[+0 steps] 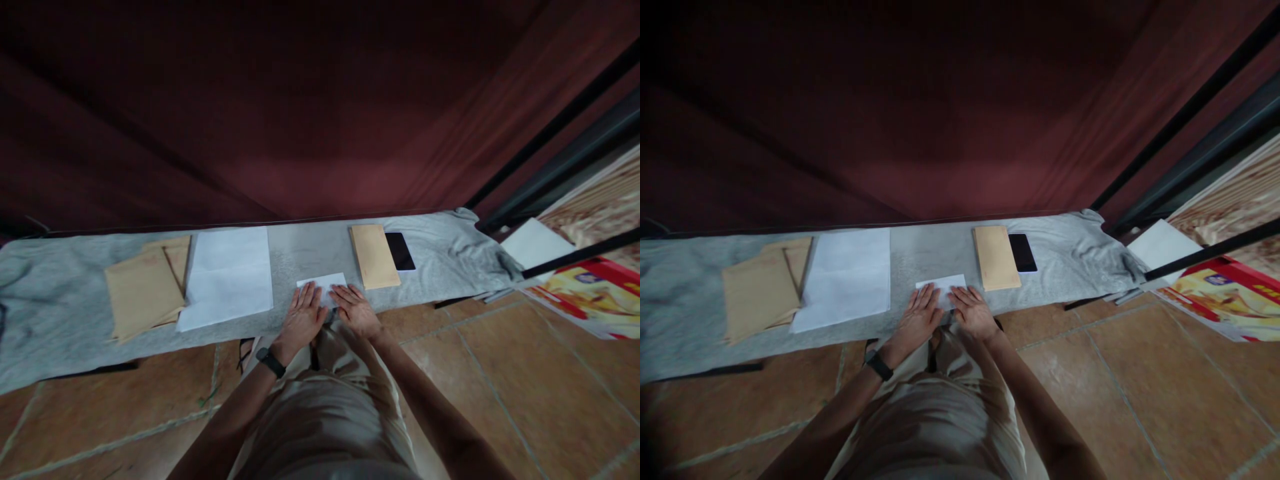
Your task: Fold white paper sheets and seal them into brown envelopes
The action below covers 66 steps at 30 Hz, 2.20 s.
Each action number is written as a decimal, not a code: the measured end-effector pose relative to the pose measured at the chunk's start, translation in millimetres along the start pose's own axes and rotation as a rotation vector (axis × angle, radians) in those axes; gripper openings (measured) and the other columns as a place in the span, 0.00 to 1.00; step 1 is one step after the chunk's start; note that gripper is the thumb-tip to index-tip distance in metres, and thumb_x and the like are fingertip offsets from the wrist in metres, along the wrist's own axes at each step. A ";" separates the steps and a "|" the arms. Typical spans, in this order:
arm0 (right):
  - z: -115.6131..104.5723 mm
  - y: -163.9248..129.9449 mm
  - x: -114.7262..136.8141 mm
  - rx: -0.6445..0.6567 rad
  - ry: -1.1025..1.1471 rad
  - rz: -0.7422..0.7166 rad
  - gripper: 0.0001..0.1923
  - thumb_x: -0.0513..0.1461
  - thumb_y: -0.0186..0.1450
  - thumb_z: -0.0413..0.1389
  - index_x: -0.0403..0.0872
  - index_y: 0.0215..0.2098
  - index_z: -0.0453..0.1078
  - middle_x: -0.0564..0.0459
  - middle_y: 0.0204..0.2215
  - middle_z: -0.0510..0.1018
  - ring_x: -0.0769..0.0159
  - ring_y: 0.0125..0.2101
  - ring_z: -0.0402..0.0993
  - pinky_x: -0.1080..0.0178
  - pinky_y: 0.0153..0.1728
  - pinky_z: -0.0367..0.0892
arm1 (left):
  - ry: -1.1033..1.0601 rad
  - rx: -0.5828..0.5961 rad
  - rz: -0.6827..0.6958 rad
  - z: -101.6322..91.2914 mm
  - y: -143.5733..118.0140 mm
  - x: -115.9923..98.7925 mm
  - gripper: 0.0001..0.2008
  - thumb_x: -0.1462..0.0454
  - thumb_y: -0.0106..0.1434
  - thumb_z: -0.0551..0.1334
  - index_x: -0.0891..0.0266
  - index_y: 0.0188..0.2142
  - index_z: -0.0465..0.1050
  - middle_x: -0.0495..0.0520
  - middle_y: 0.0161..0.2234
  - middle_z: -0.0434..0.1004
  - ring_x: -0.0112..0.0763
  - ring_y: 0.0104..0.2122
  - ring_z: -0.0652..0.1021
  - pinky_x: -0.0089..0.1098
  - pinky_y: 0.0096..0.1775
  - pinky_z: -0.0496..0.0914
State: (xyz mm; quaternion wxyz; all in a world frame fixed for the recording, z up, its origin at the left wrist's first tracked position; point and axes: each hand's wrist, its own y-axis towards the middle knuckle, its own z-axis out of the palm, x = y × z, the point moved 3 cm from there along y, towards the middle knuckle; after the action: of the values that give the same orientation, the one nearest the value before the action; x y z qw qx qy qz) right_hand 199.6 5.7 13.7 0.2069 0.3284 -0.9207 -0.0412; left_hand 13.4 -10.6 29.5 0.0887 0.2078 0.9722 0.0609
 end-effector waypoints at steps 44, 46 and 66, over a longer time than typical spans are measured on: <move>-1.8 34.9 27.2 -0.084 -0.129 0.267 0.22 0.36 0.73 0.49 0.44 0.64 0.68 0.39 0.61 0.74 0.50 0.64 0.67 0.37 0.71 0.37 | 0.016 0.061 0.046 12.1 0.9 -1.4 0.26 0.63 0.74 0.47 0.62 0.70 0.58 0.61 0.71 0.58 0.47 0.72 0.56 0.65 0.68 0.50; 3.7 40.7 29.6 -0.074 -0.122 0.259 0.23 0.36 0.73 0.49 0.44 0.65 0.68 0.40 0.62 0.73 0.51 0.64 0.66 0.39 0.71 0.42 | 0.023 0.070 0.057 13.9 0.8 -1.0 0.26 0.64 0.74 0.48 0.63 0.69 0.59 0.63 0.70 0.58 0.48 0.72 0.55 0.66 0.67 0.50; 11.6 22.8 2.1 -0.106 -0.084 0.256 0.25 0.39 0.76 0.45 0.42 0.69 0.62 0.42 0.69 0.63 0.53 0.69 0.59 0.46 0.69 0.55 | -0.044 0.071 0.115 10.8 4.5 18.7 0.28 0.65 0.72 0.49 0.57 0.71 0.55 0.60 0.70 0.62 0.42 0.71 0.60 0.59 0.68 0.54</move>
State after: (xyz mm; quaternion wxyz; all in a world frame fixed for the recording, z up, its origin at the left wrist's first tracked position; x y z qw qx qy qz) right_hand 180.0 21.4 8.7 0.1889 0.1948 -0.9595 -0.0764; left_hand 0.6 2.1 16.9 0.0989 0.2675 0.9581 0.0269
